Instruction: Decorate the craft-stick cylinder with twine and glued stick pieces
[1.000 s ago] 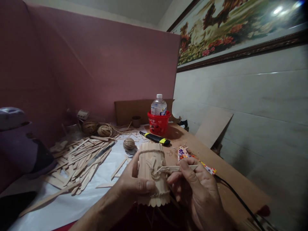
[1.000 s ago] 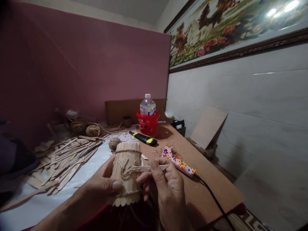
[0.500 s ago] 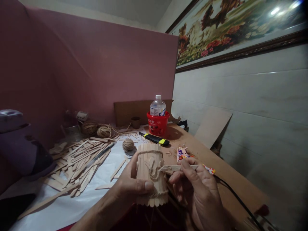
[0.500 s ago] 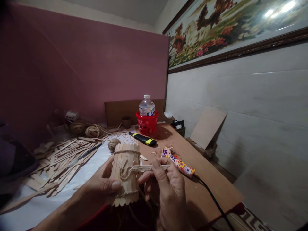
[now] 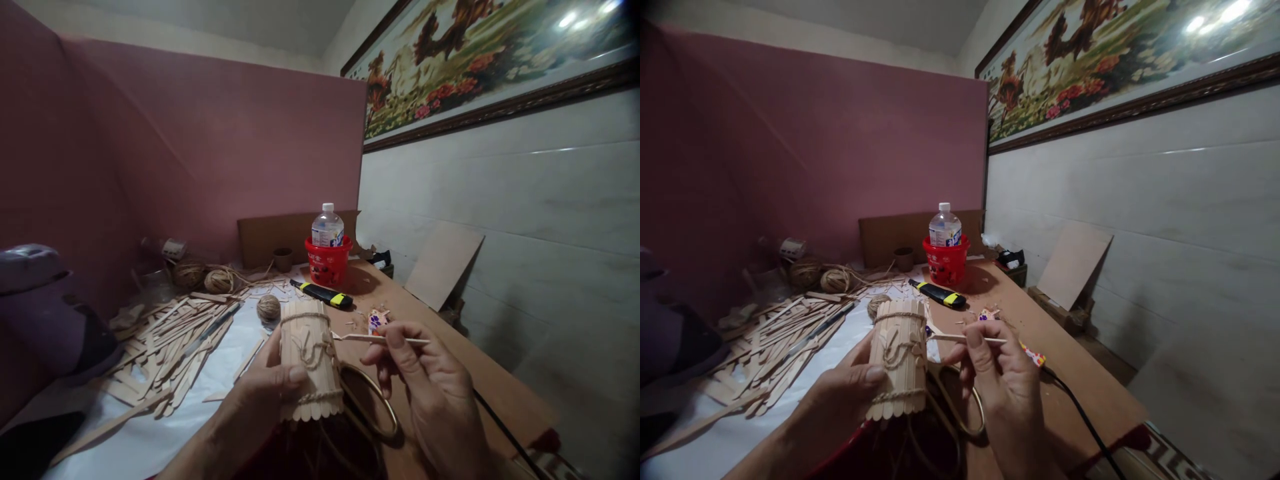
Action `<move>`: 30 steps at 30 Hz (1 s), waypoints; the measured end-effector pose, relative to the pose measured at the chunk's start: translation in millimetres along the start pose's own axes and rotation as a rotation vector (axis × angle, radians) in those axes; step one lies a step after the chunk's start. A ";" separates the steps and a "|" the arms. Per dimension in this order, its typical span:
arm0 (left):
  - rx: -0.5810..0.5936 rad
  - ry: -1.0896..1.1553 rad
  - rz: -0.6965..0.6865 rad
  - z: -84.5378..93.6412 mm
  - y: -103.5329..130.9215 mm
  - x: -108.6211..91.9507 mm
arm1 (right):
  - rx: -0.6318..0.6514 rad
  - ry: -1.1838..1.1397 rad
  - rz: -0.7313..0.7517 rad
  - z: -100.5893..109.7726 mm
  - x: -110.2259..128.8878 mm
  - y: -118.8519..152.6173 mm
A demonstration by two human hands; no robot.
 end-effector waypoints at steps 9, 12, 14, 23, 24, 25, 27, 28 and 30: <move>-0.096 0.067 0.025 9.5 -0.8 0.1 | 0.641 0.863 0.337 -45.2 -2.8 3.0; -0.117 0.054 0.019 10.4 -0.1 -1.3 | 0.642 0.950 0.409 -33.6 2.7 -4.8; -0.135 0.034 0.019 10.1 1.1 -2.1 | 0.554 1.100 0.453 -12.1 1.5 -18.2; -0.106 -0.003 0.026 11.7 3.6 -0.6 | 0.653 1.377 0.202 40.6 -34.9 -47.3; -0.099 -0.009 0.023 12.1 3.6 -0.8 | 0.673 1.367 0.182 41.0 -34.5 -47.2; -0.099 -0.017 0.022 12.9 3.7 -0.9 | 0.691 1.360 0.158 41.9 -34.7 -47.1; -0.123 -0.027 0.018 15.6 4.4 -1.5 | 0.724 1.353 0.103 44.8 -37.7 -46.8; -0.132 -0.030 0.019 16.2 4.8 -1.7 | 0.738 1.345 0.080 46.2 -40.0 -46.4; -0.141 -0.033 0.024 16.2 4.9 -1.7 | 0.746 1.313 0.061 48.0 -43.0 -45.9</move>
Point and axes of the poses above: each hand's wrist, its own y-axis away from the middle knuckle, its own z-axis out of the back of the hand, x = y × z, the point moved 9 cm from there along -y, towards the middle knuckle, and after that the axes turned 8 degrees about z, right-handed, at the moved point
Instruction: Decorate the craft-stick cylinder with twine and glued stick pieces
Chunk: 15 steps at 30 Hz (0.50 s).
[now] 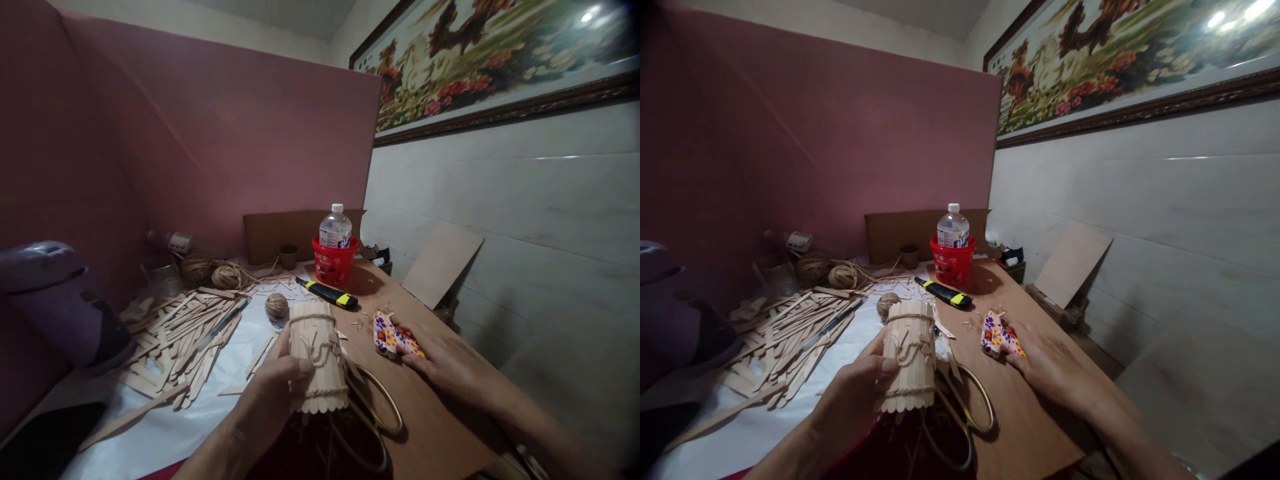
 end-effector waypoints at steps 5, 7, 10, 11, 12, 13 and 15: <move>0.006 0.005 -0.001 -1.4 -2.5 -1.3 | -0.090 -0.181 -0.004 5.7 -2.2 1.9; -0.016 -0.006 0.000 1.1 -3.7 -1.5 | -0.141 -0.329 -0.024 13.1 -4.8 3.6; -0.031 -0.004 0.008 3.2 -4.2 -0.9 | -0.244 -0.647 -0.062 27.2 -8.7 9.1; -0.024 0.007 0.007 2.7 -3.8 -1.0 | -0.277 -0.755 -0.074 31.5 -8.0 11.8; -0.018 0.019 0.007 2.1 -3.3 -0.8 | -0.307 -0.849 -0.083 35.4 -5.1 15.0; -0.015 0.029 0.007 1.5 -2.5 -0.7 | -0.335 -0.926 -0.093 39.0 0.0 18.5; -0.018 0.027 0.007 0.9 -1.0 -0.6 | -0.390 -0.990 -0.121 45.8 16.1 26.1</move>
Point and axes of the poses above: each hand's wrist, its own y-axis away from the middle knuckle, its own z-axis out of the back of the hand, x = y × z, the point moved 9 cm from there along -y, towards the middle knuckle, and after that the axes turned 8 degrees about z, right-handed, at the moved point
